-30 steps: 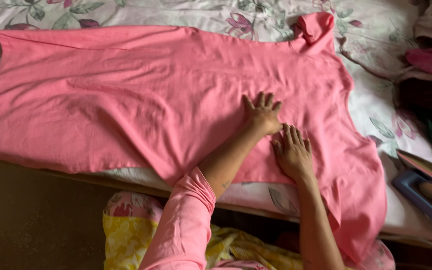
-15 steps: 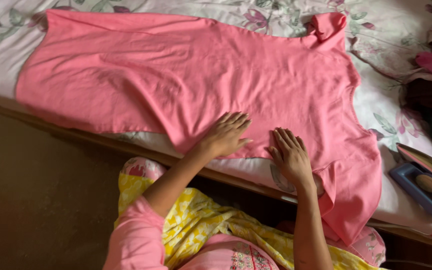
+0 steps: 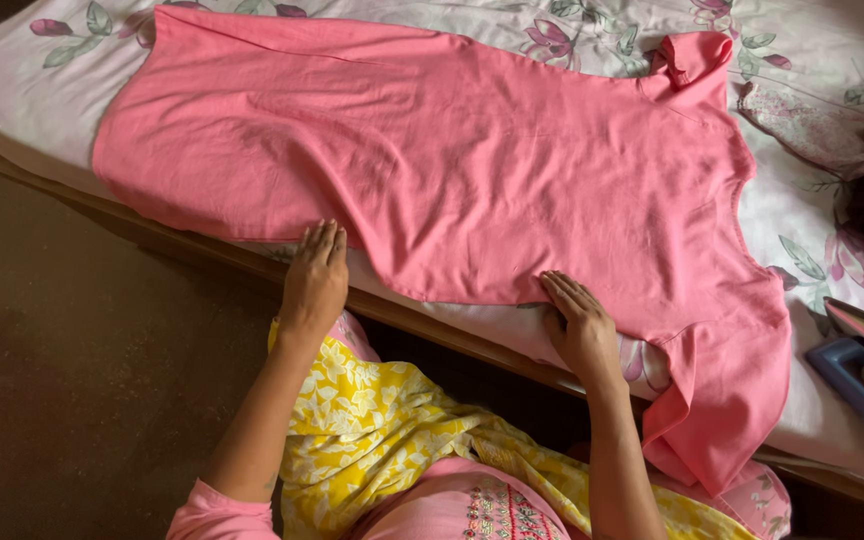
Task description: The person irons a pink dress laid out on a bed. They smooth the fabric with their hands, use a blue iron to press the main body and sleeves, and then fold the garment. The person also adjusts the dress to align an embroidered band before continuing to iron.
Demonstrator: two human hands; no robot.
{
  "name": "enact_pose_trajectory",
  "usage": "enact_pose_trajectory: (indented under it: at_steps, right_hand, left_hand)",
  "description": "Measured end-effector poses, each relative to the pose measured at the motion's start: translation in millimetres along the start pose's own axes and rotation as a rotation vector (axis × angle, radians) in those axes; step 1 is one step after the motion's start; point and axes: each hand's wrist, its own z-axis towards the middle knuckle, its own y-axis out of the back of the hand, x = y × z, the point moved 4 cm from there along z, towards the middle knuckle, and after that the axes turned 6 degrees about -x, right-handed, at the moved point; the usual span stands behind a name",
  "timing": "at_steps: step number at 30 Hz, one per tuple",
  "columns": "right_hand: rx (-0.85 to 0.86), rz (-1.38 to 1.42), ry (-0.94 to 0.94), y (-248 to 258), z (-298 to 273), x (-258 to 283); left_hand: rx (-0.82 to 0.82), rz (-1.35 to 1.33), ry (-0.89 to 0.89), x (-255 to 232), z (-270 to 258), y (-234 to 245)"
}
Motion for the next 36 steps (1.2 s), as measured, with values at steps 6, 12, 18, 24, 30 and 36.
enact_pose_trajectory:
  at_steps: [6,12,18,24,30,36]
  right_hand:
    - [-0.016,-0.007,-0.072,-3,-2,-7]
    - [0.021,0.024,-0.084,-3,0,-9]
    - [0.06,0.063,-0.007,7,1,-7]
    - [0.045,0.048,0.051,4,-9,-3]
    - [0.028,0.063,0.059,6,-9,-6]
    - [-0.057,0.06,0.025,8,-8,2]
  left_hand:
    - [0.036,-0.086,-0.003,25,9,-15]
    - [-0.02,-0.014,-0.116,52,3,-13]
    - [-0.071,0.001,-0.179,78,-13,28]
    - [0.015,-0.091,-0.119,70,-22,33]
    - [0.304,-0.063,0.136,37,22,57]
    - [0.471,-0.525,0.146,-90,131,0]
